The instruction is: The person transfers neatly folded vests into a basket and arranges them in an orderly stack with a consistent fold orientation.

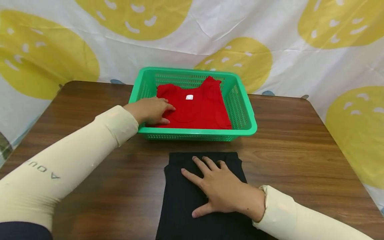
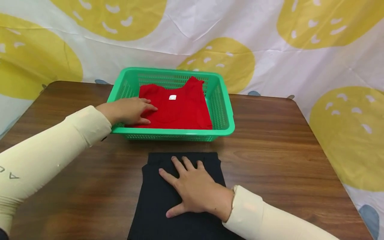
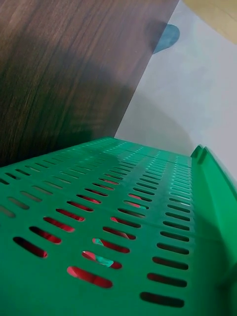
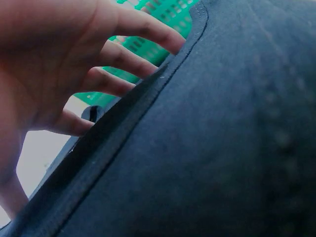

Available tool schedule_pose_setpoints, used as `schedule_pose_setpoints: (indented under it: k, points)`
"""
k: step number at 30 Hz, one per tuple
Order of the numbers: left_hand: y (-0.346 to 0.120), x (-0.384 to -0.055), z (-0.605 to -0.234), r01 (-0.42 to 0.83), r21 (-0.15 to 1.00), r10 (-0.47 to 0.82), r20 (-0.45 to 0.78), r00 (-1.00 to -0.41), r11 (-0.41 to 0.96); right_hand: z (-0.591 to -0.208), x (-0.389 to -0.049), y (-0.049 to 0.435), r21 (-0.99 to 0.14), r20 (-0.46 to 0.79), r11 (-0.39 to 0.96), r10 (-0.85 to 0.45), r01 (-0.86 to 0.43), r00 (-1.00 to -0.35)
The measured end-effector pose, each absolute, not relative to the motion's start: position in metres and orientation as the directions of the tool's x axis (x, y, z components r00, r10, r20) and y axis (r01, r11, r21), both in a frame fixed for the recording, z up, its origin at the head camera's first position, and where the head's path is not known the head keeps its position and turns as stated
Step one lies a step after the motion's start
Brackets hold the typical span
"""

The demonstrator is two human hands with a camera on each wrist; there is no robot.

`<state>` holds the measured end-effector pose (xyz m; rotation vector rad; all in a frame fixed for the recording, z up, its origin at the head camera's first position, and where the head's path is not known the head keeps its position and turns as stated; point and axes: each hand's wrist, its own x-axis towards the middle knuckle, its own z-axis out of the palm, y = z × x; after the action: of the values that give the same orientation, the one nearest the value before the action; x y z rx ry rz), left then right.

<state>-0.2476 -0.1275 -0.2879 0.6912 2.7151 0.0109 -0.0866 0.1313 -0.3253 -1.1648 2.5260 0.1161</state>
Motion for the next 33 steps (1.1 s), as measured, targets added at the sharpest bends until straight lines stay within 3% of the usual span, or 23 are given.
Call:
schedule_pose_setpoints:
  k: [14, 19, 22, 24, 28, 31, 33]
  points:
    - [-0.129, -0.245, -0.288, 0.470, 0.112, 0.481, -0.291, -0.827, 0.876, -0.323, -0.084, 0.117, -0.069, -0.381, 0.634, -0.730, -0.771, -0.567]
    - [-0.129, -0.230, -0.277, 0.503, 0.196, 0.532, -0.153, -0.833, 0.842, -0.310, -0.091, 0.131, -0.156, -0.404, 0.640, -0.737, -0.753, -0.542]
    - [-0.131, -0.208, -0.260, 0.540, 0.239, 0.555, 0.003, -0.832, 0.807, -0.302, -0.097, 0.142, -0.175, -0.383, 0.664, -0.726, -0.727, -0.571]
    - [-0.133, -0.188, -0.249, 0.591, 0.254, 0.579, 0.126, -0.805, 0.766, -0.298, -0.103, 0.150, -0.180, -0.362, 0.681, -0.717, -0.709, -0.596]
    - [-0.131, -0.145, -0.242, 0.744, 0.255, 0.669, 0.326, -0.667, 0.618, -0.295, -0.114, 0.167, -0.214, -0.322, 0.707, -0.703, -0.674, -0.634]
    - [-0.123, -0.119, -0.252, 0.821, 0.267, 0.733, 0.371, -0.571, 0.504, -0.297, -0.120, 0.179, -0.239, -0.295, 0.714, -0.699, -0.658, -0.651]
    - [-0.118, -0.109, -0.263, 0.831, 0.282, 0.758, 0.344, -0.554, 0.479, -0.300, -0.124, 0.183, -0.249, -0.273, 0.709, -0.705, -0.660, -0.655]
